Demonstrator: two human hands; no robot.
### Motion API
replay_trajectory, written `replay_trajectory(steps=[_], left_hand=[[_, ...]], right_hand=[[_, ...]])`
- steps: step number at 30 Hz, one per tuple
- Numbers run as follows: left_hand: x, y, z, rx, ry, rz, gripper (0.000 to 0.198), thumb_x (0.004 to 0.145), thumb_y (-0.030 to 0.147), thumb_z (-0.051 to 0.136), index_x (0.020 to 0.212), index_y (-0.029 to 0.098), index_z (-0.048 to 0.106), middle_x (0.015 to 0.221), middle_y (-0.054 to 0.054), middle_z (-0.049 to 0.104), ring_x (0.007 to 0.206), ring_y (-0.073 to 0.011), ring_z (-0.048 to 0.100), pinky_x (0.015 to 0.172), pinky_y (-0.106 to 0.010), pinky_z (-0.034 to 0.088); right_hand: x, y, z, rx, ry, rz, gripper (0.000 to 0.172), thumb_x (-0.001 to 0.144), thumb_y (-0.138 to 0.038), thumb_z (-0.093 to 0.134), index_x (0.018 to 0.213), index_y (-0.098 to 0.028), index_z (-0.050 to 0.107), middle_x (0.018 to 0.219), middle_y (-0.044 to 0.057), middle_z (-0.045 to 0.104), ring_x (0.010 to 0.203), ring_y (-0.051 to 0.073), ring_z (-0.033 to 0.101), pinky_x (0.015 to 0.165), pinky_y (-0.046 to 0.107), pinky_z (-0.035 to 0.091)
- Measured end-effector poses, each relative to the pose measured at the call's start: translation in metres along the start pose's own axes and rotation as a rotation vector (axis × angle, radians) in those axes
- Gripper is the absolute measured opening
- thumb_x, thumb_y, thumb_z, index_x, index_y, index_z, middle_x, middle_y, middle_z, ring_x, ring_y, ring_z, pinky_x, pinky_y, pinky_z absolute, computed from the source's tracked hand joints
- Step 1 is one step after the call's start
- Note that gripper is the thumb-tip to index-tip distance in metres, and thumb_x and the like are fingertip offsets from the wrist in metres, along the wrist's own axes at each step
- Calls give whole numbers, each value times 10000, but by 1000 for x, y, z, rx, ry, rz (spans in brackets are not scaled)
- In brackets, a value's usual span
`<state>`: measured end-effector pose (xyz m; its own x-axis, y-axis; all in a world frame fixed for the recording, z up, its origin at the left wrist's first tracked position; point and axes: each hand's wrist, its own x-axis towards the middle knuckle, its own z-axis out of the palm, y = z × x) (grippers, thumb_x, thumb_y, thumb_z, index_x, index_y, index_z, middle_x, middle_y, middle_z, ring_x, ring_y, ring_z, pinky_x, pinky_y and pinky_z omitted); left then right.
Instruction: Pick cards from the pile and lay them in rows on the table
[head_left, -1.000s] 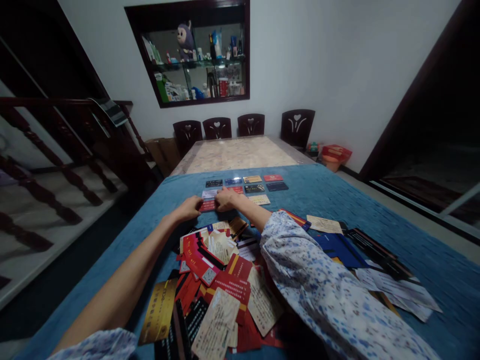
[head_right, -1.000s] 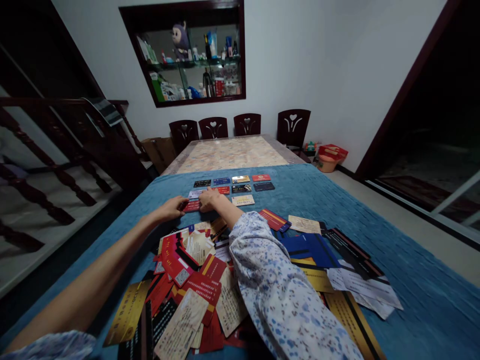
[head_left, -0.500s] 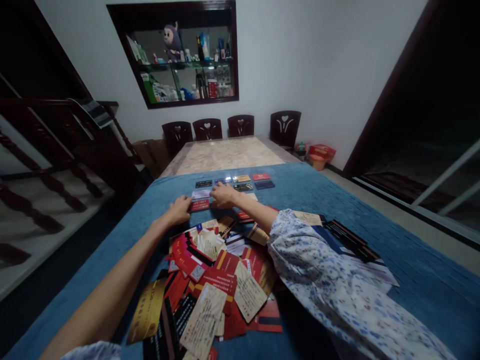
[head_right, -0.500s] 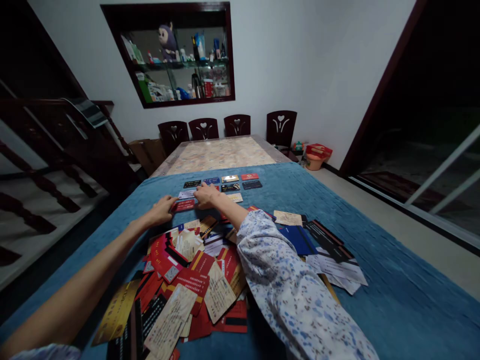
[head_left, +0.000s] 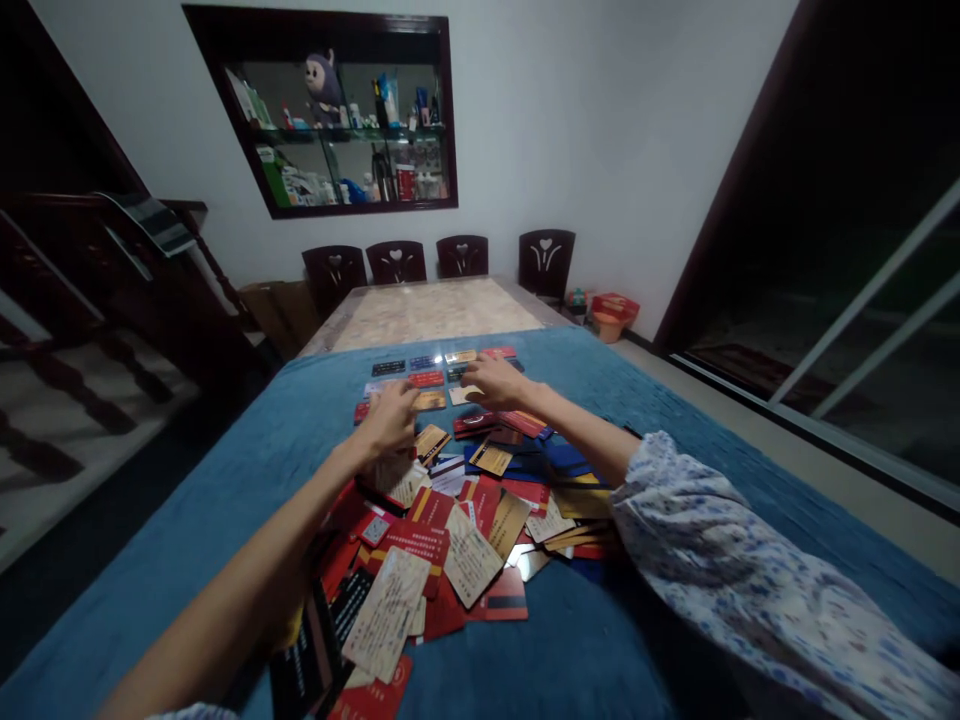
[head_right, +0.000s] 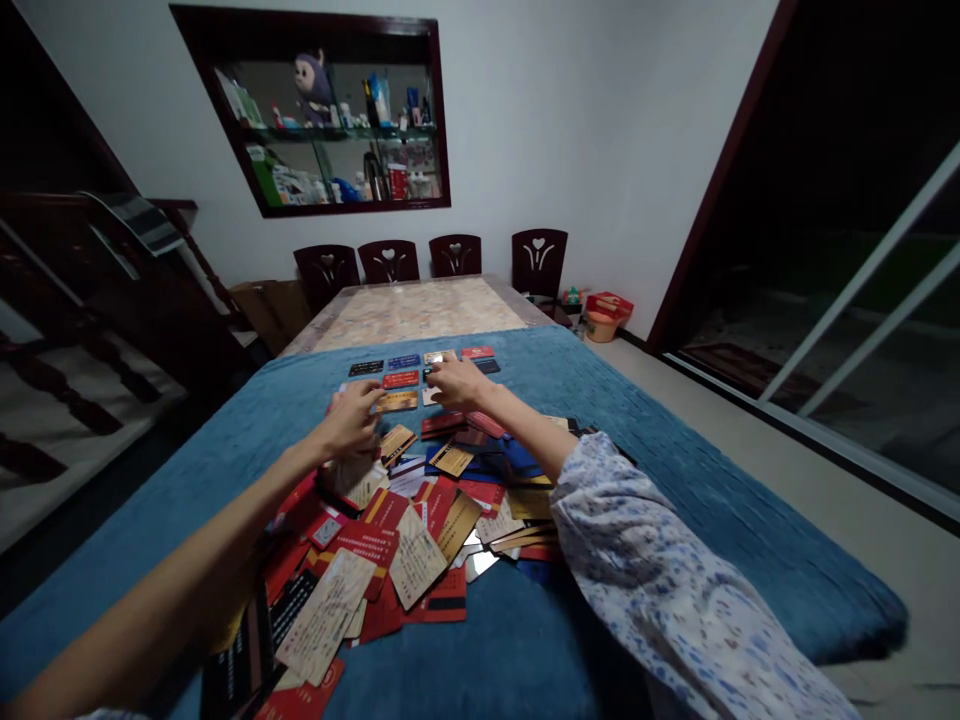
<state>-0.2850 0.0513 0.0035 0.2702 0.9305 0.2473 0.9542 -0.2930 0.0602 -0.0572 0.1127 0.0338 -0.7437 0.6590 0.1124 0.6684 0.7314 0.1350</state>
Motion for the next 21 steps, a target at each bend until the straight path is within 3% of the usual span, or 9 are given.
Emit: replay_trajectory(steps=[9,13,21], left_hand=[[11,85,5,-59,-2,272,425,826,89,505,1233,171,596,1376,-154,526,1273,-313,464,1018,-509,402],[16,121,11,-76,-24,383,368,823,135,569,1185,170,619,1349,-148,547,1245,-306,477,1025,-501,398],[33,177,29,-59,-30,549,335,928,140,414,1180,159,634,1309,-144,591,1161,-286,491,919,-479,424]], right_hand=[[-81,40,1,-12,36,155,239,942,-273,554,1099,-209,723,1167,116,670,1114,269,504,838,352,372],[-119,56,10,-10,54,232,227,946,-282,555,1071,-210,730,1100,114,684,1054,252,524,787,332,361],[-196,92,36,14,123,296,201,932,-227,542,921,-188,739,941,92,708,905,224,545,728,315,344]])
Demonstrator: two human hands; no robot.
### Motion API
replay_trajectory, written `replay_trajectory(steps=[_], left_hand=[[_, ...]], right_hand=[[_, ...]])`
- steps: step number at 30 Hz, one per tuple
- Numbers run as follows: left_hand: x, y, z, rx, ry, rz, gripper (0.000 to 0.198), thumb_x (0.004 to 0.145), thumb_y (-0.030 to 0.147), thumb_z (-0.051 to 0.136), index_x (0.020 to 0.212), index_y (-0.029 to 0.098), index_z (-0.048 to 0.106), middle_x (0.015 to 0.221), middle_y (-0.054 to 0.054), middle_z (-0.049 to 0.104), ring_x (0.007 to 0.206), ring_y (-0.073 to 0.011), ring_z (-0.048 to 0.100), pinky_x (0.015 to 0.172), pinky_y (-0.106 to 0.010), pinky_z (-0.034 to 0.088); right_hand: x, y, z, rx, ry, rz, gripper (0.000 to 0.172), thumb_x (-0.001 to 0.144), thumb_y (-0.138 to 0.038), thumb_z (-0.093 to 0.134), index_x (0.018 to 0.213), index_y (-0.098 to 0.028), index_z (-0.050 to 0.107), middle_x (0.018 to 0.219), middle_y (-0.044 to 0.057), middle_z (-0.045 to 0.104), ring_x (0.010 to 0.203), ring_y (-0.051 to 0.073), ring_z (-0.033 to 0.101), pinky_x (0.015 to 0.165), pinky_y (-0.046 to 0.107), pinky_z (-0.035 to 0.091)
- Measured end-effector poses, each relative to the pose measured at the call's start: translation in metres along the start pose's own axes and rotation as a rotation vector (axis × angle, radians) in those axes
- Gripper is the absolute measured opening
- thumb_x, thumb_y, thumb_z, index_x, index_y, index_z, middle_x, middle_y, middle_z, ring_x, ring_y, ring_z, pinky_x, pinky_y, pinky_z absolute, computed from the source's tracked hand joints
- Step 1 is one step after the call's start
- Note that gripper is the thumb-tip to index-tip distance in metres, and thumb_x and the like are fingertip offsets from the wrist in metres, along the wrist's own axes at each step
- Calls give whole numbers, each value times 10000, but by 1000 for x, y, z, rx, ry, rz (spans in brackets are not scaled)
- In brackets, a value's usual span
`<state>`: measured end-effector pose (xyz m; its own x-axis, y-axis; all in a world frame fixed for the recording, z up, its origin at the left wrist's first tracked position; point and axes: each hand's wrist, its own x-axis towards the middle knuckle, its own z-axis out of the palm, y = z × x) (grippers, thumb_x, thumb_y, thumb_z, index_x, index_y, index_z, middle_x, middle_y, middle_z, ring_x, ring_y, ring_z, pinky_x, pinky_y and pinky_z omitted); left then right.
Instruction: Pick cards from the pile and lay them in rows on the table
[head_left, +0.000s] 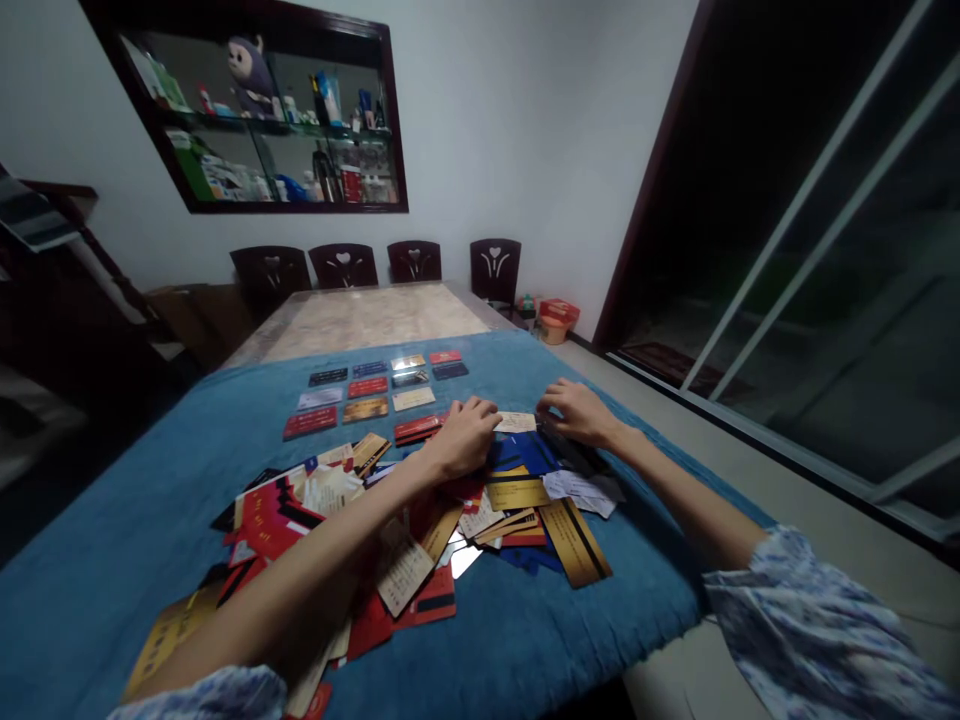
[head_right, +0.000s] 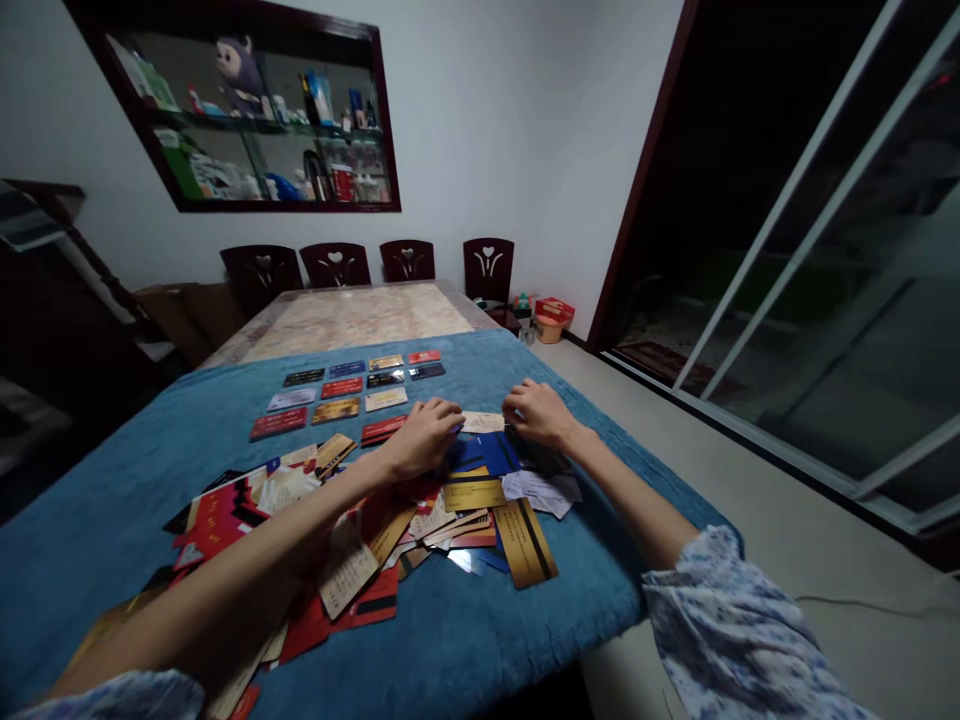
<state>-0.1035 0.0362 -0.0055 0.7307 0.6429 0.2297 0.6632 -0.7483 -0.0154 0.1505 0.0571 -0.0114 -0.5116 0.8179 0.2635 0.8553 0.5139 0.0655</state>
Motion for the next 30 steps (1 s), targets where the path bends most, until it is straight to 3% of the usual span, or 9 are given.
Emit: replay_trajectory(steps=[8,15,23,30], left_hand=[[45,11,23,-57,-26,73,323,929,162,446,1168,211,658,1298,-103,619,1192,-270,469,923,-420,396],[80,19,33,-117,-120,101,373,868,117,486,1178,229,661,1358,-81,614,1296,-309,409,999,-494,395],[96,30,42,-166,-297,131,629,760,52,512,1343,282,565,1513,-34,499,1406,-341,322,1059,-599,366],[104,34,38,-116,-346,110,572,789,68,529,1311,292,591,1443,-41,572,1394,-332,355,1082,-612,342]], right_hand=[[-36,29,17,55,21,102,208,931,-324,576,888,-208,743,936,86,732,901,238,561,760,330,388],[-48,17,19,39,-51,185,254,919,-380,584,1025,-227,756,1020,101,737,970,264,566,779,358,403],[-49,1,5,64,-185,260,417,889,-510,586,1170,-233,721,1134,130,688,1040,299,562,798,382,430],[-40,-3,3,80,-293,330,473,827,-488,650,1215,-222,696,1174,135,638,1101,322,549,848,386,437]])
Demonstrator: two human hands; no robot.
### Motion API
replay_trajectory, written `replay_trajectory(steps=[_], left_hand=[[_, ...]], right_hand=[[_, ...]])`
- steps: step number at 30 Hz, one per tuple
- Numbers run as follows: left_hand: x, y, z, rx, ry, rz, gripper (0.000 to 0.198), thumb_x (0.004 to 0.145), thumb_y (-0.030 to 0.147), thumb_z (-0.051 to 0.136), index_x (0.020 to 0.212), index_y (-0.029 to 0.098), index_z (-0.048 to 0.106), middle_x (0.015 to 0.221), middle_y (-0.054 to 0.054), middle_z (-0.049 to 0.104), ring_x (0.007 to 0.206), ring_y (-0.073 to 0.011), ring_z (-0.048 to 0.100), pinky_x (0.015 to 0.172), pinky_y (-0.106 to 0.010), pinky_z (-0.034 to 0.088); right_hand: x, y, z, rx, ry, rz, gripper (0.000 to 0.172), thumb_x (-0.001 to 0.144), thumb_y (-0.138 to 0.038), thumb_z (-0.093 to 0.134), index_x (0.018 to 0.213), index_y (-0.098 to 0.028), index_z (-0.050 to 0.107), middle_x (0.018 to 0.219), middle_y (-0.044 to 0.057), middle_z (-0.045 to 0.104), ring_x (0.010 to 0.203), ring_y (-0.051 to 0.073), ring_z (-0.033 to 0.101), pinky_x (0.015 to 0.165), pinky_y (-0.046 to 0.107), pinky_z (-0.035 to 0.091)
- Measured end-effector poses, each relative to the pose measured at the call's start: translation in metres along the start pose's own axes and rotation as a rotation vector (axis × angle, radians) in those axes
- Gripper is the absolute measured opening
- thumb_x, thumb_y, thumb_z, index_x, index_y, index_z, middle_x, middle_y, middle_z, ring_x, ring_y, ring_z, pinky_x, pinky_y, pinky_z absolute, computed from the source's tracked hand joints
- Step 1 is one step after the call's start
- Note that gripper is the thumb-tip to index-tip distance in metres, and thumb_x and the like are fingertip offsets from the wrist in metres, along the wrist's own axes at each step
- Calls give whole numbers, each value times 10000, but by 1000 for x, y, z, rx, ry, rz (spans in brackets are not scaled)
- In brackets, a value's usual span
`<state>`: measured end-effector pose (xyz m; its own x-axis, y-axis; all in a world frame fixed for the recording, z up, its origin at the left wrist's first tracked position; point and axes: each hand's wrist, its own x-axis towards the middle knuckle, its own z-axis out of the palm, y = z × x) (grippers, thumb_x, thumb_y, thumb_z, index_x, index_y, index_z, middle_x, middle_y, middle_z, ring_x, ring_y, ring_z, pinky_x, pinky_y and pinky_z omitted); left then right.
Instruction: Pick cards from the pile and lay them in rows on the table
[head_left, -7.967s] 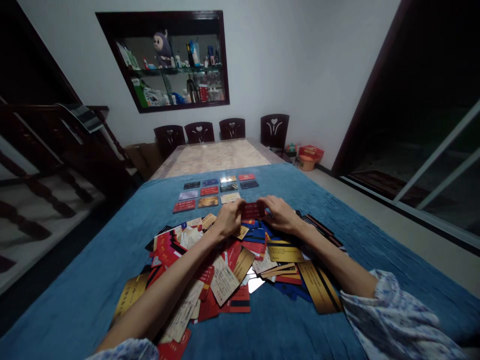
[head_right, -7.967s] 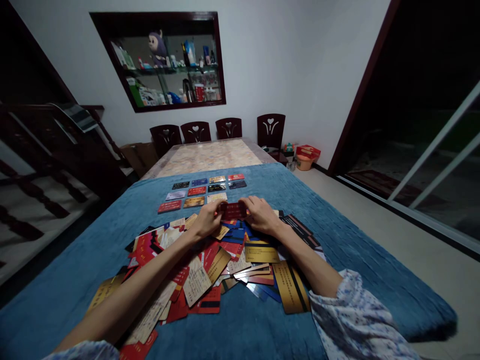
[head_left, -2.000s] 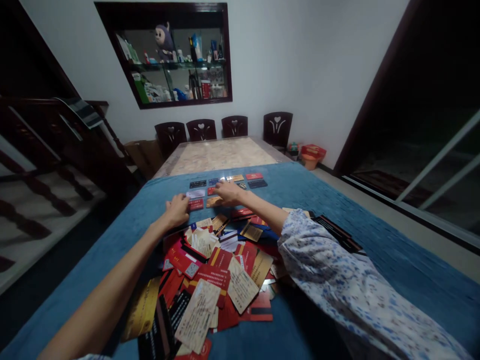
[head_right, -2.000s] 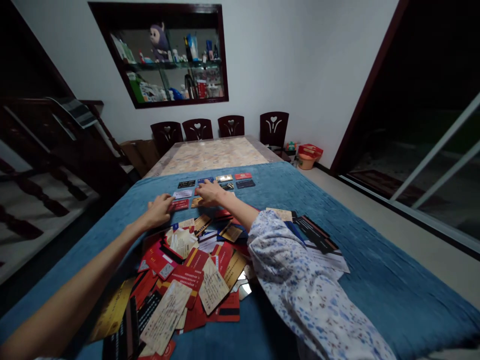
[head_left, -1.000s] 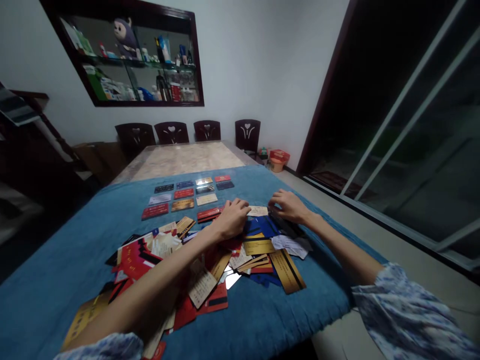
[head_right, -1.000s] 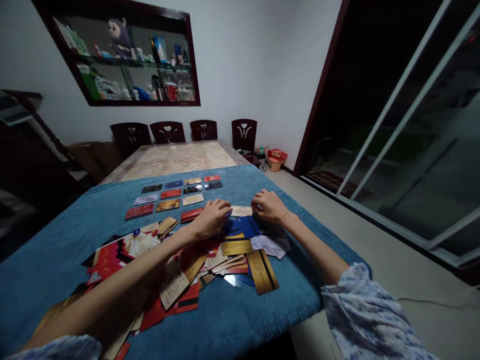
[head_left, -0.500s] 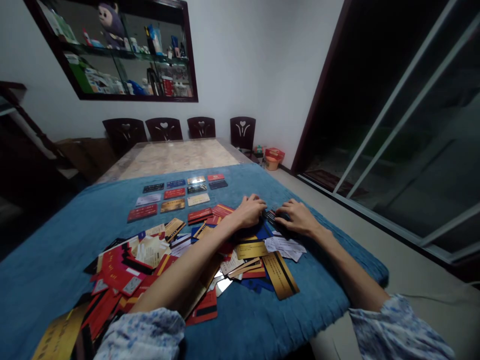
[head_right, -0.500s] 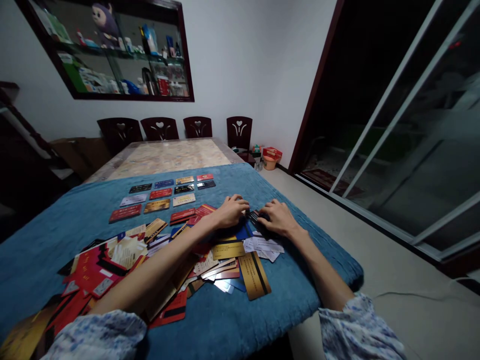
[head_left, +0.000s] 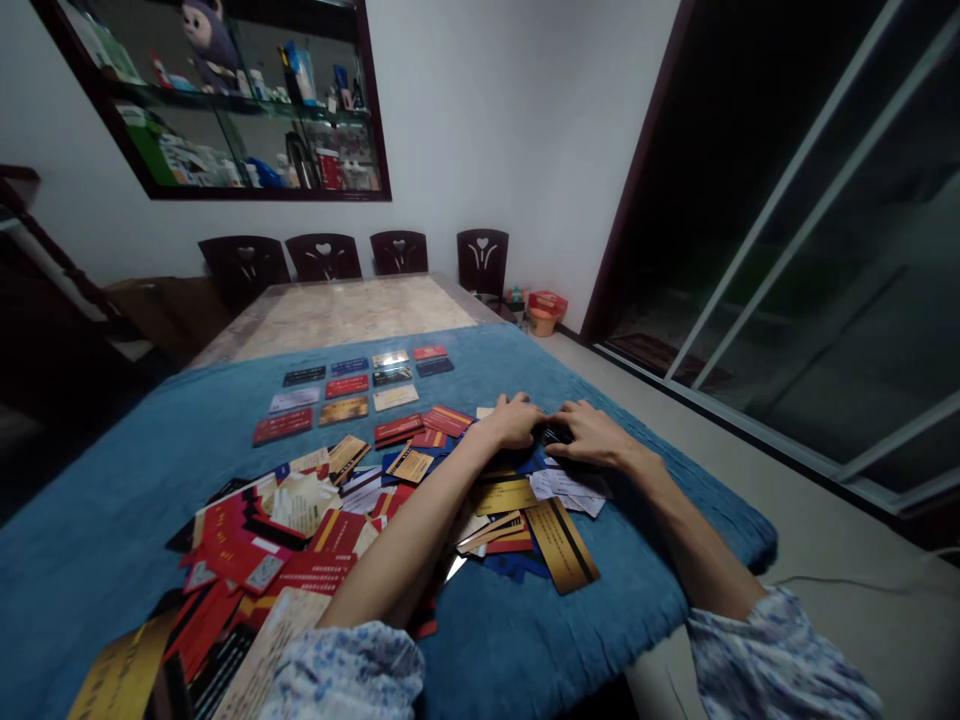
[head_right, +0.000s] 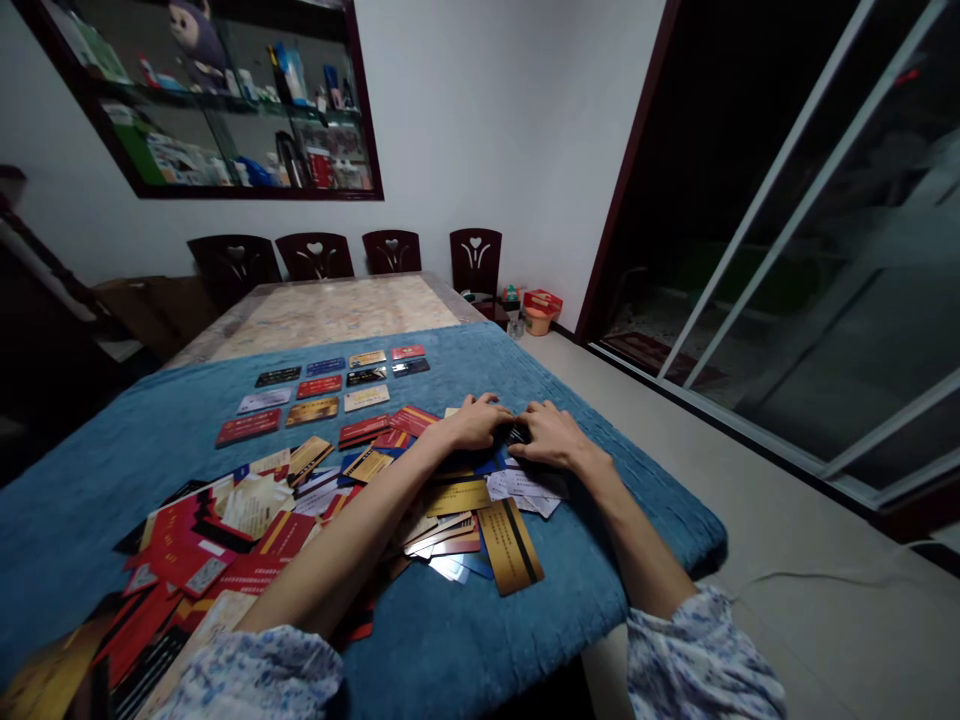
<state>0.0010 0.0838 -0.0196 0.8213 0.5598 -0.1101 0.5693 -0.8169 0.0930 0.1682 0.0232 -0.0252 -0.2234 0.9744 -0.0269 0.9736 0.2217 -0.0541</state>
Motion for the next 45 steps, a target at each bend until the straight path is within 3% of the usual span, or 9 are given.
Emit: replay_trajectory(steps=[9,15,20,28,37,45], left_hand=[[-5,1,3,75,58,6,456,859,151,515,1301,233,591,1372,-100,590,1339,-328,388,1040,-571,389],[-4,0,9,57,111,21,352,855,145,506,1154,229,673,1321,-109,591,1325,-326,388,1037,-563,383],[-2,-5,15,-4,122,40,368,821,113,534,1137,240,674,1384,-79,585,1371,-330,339,1068,-572,346],[0,-11,19,-134,171,-13,367,855,72,468,1128,220,664,1287,-79,648,1354,-296,399,1065,-539,360],[5,-15,27,-292,384,-95,354,798,22,453,927,202,729,1040,-77,717,1314,-251,474,1069,-490,340],[7,-13,27,-391,520,-162,329,855,88,502,1014,214,760,1068,-88,709,1245,-248,524,1060,-447,371]], right_hand=[[6,11,19,136,149,-29,423,828,-435,635,1161,-189,722,1102,122,670,1048,281,570,896,368,434],[1,29,25,213,216,-132,428,800,-438,662,1159,-213,726,1118,98,690,1026,267,573,904,376,444],[-6,40,25,267,233,-177,409,755,-402,706,1123,-229,741,1116,93,694,1038,279,566,914,406,452],[-11,34,15,330,270,-201,282,791,-267,580,978,-210,784,988,65,747,962,246,603,897,371,462],[-5,39,29,356,473,-99,294,921,-344,518,906,-218,783,896,77,767,857,225,631,820,358,494],[0,44,36,342,552,-49,277,922,-314,521,1013,-210,762,917,95,740,871,235,637,815,373,510]])
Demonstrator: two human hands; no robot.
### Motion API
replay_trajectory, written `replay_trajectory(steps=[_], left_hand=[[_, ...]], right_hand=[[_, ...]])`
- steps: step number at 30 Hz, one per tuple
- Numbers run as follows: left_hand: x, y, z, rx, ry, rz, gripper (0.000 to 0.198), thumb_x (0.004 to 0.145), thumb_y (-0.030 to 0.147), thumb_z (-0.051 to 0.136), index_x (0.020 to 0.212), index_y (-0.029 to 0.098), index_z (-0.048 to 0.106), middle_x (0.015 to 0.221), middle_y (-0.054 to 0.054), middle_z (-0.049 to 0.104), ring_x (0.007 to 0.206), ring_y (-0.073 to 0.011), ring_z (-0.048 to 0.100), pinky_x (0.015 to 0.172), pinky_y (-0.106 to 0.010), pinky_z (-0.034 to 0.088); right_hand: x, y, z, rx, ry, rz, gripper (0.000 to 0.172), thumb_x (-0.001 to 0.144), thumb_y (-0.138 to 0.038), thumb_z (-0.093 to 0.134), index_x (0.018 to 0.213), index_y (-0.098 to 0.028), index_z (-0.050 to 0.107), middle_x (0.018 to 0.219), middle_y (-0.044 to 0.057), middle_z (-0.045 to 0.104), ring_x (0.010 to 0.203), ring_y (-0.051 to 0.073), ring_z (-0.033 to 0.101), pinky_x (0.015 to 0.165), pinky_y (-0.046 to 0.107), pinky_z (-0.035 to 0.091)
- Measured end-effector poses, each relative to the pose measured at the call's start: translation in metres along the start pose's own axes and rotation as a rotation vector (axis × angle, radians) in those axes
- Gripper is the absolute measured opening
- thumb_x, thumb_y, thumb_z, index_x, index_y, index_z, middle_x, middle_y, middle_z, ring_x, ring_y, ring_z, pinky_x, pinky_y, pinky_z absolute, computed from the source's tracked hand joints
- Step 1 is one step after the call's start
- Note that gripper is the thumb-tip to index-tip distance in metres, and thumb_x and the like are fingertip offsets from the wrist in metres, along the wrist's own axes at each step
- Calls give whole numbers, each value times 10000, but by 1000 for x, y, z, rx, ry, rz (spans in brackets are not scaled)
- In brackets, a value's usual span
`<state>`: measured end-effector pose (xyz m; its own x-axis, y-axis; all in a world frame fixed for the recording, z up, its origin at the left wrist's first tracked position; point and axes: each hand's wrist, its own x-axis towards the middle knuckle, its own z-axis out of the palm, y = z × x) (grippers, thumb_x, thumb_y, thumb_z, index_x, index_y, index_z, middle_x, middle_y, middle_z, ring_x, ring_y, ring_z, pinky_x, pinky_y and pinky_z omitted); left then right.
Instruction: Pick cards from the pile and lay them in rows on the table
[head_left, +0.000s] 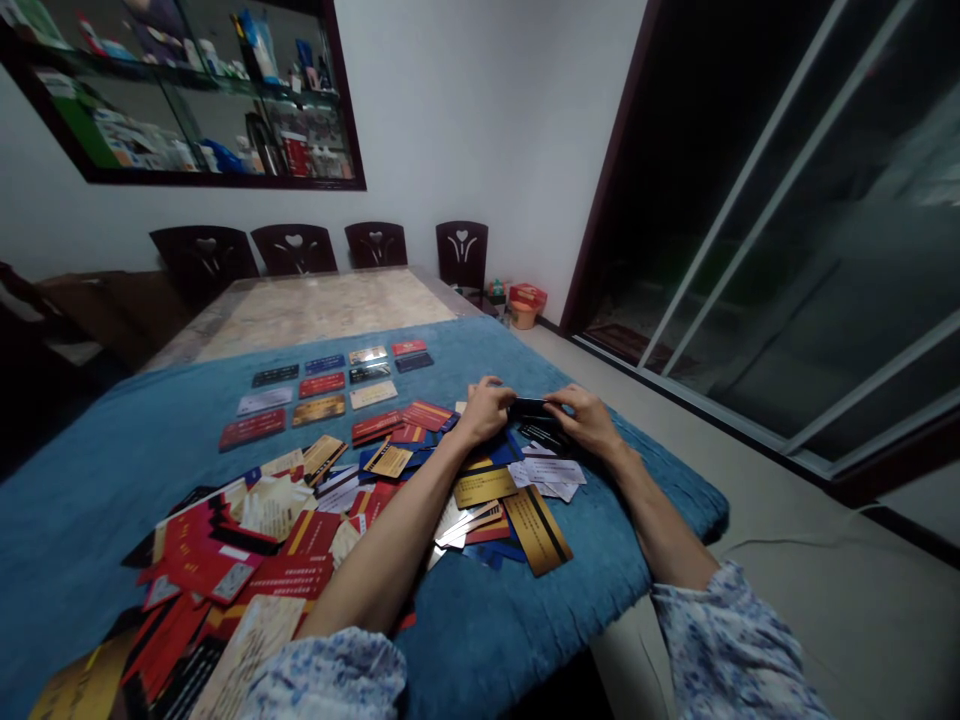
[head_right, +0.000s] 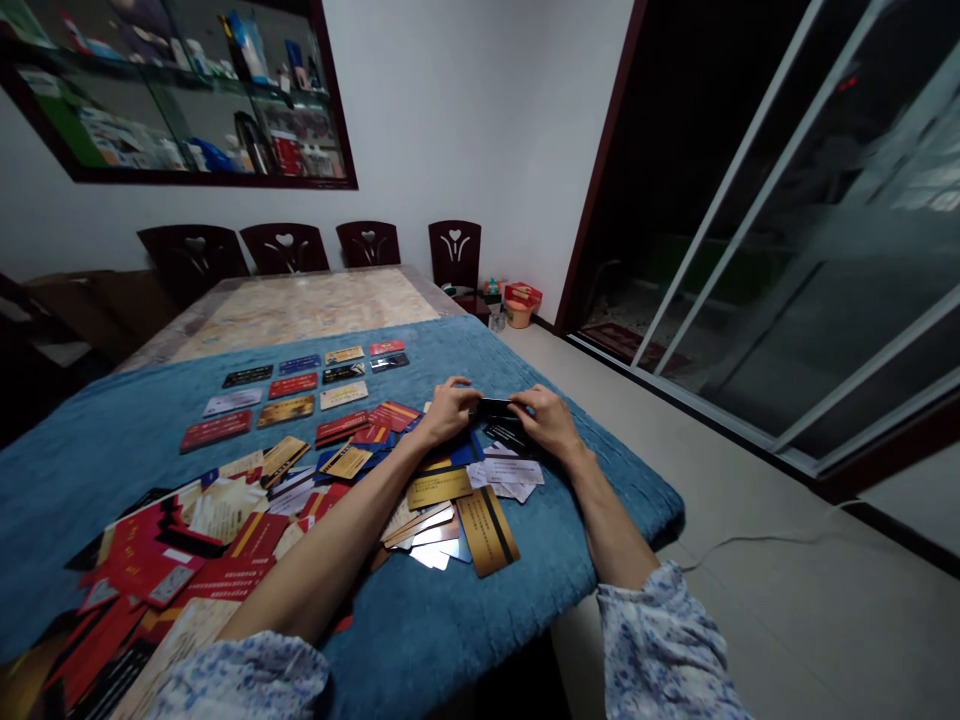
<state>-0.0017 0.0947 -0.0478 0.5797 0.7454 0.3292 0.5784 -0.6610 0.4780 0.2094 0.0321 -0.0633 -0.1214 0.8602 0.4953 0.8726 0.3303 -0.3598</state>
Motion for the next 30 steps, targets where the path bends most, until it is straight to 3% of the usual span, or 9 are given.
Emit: replay_trajectory(steps=[6,14,21,30], left_hand=[[0,1,1,-34,45,-30,312,879,90,496,1014,188,759,1024,-88,678,1095,-214,582,1012,-386,424],[-3,2,-3,1,34,-51,294,860,95,521,1024,190,746,1000,-79,711,1077,-224,591,999,-386,451],[-1,2,-4,-12,90,-84,255,855,116,534,977,183,747,1021,-82,749,1017,-216,651,954,-326,496],[-3,3,-3,-121,84,-66,238,851,121,533,982,182,722,994,-56,751,936,-189,675,911,-307,516]], right_hand=[[-1,-1,2,5,2,29,305,878,-249,545,1131,-200,708,943,85,689,878,224,639,845,355,498],[-1,-1,7,-93,-51,121,347,833,-250,596,1168,-207,677,912,67,661,840,208,617,789,310,465],[3,3,10,-92,-34,213,208,790,-291,619,949,-191,710,880,66,712,857,223,618,747,301,456],[6,-5,13,115,47,115,199,815,-350,603,836,-193,724,810,55,714,829,229,619,749,337,487]])
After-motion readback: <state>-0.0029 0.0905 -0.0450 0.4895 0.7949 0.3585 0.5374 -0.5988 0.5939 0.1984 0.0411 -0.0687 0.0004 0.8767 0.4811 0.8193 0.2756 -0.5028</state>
